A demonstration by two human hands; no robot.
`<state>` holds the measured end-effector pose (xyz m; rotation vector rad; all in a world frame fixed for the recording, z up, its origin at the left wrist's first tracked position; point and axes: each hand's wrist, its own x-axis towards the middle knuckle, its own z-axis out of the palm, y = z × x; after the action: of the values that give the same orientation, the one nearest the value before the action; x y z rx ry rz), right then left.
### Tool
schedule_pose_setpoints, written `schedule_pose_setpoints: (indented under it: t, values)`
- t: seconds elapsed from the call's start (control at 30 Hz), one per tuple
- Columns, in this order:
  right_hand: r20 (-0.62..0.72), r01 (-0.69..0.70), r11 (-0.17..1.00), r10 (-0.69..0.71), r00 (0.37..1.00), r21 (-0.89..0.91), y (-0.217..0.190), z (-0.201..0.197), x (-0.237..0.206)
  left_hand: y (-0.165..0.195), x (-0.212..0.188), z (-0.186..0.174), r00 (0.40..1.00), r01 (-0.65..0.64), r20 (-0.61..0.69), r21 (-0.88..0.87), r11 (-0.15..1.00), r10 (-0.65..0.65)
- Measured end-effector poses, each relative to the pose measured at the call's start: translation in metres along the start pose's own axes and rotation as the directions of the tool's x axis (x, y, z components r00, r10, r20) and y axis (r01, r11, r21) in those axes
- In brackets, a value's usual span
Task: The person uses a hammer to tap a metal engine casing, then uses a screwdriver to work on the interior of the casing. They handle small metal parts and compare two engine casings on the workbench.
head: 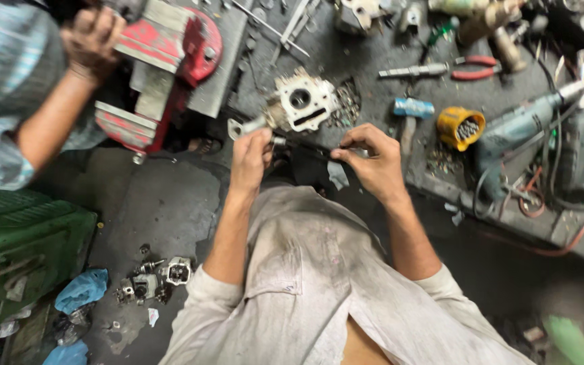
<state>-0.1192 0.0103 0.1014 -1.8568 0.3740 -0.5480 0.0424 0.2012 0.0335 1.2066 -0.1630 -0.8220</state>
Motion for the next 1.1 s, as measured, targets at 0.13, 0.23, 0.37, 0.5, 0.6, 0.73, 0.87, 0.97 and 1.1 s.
schedule_pose_setpoints:
  t: [0.13, 0.23, 0.37, 0.5, 0.6, 0.73, 0.87, 0.97, 1.1]
  values:
    - [0.094, 0.033, 0.961, -0.007, 0.996, -0.274, 0.023, 0.019, 0.062, 0.001, -0.004, -0.042, 0.997, 0.023, -0.07, 0.131, 0.991, -0.014]
    - [0.217, 0.194, 0.88, -0.107, 0.97, -0.434, 0.05, 0.049, 0.125, -0.005, -0.001, -0.057, 0.994, 0.021, -0.106, 0.097, 0.995, -0.011]
    - [0.325, 0.193, 0.859, -0.032, 0.945, -0.475, 0.081, 0.103, 0.205, -0.013, 0.008, -0.061, 0.98, 0.06, -0.191, 0.032, 0.998, -0.053]
    - [0.43, 0.23, 0.833, 0.01, 0.903, -0.503, 0.098, 0.155, 0.267, -0.016, 0.016, -0.061, 0.98, -0.004, -0.199, -0.024, 1.0, -0.001]
    - [0.394, 0.245, 0.824, -0.029, 0.919, -0.511, 0.096, 0.18, 0.294, -0.014, 0.02, -0.062, 0.978, -0.017, -0.209, -0.035, 0.999, 0.009]
    - [0.346, 0.19, 0.921, -0.066, 0.936, -0.339, 0.077, 0.173, 0.304, -0.004, 0.025, -0.071, 0.979, -0.014, -0.203, -0.094, 0.995, -0.005]
    - [0.344, 0.006, 0.987, 0.051, 0.937, -0.163, 0.051, 0.124, 0.283, 0.015, 0.028, -0.082, 1.0, -0.028, -0.011, -0.181, 0.983, 0.026]
    - [0.378, 0.011, 0.999, 0.003, 0.926, -0.035, 0.04, 0.084, 0.252, 0.028, 0.039, -0.075, 0.993, -0.088, 0.06, -0.157, 0.984, 0.098]
    - [0.293, -0.171, 0.983, 0.183, 0.939, -0.064, 0.04, 0.042, 0.203, 0.051, 0.058, -0.056, 0.986, -0.158, 0.078, 0.176, 0.972, 0.146]
